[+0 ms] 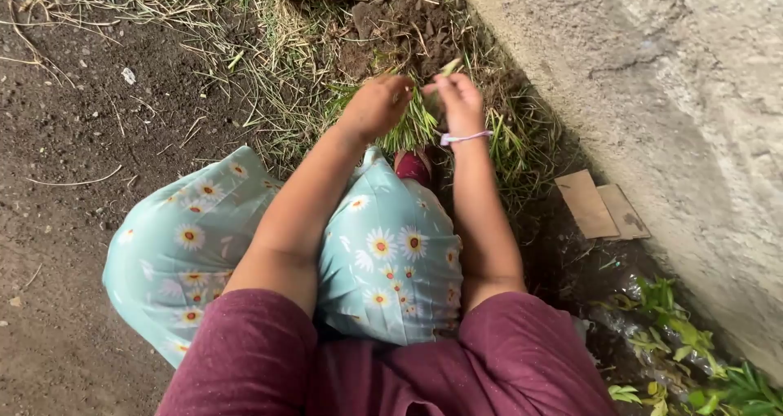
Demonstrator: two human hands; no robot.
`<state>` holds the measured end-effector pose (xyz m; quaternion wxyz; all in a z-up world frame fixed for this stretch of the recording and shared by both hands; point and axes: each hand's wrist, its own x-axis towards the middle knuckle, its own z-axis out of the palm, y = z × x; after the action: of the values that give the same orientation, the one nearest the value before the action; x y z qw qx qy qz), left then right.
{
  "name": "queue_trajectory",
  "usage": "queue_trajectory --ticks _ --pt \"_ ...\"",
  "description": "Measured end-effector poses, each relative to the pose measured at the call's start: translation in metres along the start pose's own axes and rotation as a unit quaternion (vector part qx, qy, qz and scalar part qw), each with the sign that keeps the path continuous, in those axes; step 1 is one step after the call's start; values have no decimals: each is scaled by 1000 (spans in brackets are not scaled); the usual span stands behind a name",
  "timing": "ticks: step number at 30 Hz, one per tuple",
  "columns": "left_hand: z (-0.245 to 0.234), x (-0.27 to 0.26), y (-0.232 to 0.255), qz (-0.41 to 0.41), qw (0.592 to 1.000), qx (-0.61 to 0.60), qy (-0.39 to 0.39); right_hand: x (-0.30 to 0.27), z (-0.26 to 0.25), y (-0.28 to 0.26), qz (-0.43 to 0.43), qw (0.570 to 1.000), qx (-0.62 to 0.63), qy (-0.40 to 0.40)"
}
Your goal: Pulling weeds and grass from the soil by hand next to a concrete wall
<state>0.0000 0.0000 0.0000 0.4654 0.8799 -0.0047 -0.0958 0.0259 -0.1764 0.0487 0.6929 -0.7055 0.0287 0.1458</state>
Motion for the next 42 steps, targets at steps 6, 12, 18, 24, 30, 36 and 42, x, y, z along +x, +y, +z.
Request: queue_trajectory --ticks 6,12,18,24,30,36,42 --pt "-15 0 -44 -59 996 63 -6 -4 -86 37 84 987 -95 101" --pt "-66 -23 10 -69 993 98 -16 5 -171 96 136 932 -266 206" --pt "-86 -29 19 -100 981 163 -24 -37 -162 69 189 904 -322 210" --pt "-104 -15 44 -121 971 205 -33 -36 -147 89 143 914 -352 144" --pt "-95 7 54 -108 973 204 -20 -19 -84 19 174 889 -424 -10" --pt "-58 29 70 -161 963 208 -63 33 -48 -20 138 847 -507 -88" --pt "38 52 5 17 923 378 74 96 -58 35 14 755 -642 -135"
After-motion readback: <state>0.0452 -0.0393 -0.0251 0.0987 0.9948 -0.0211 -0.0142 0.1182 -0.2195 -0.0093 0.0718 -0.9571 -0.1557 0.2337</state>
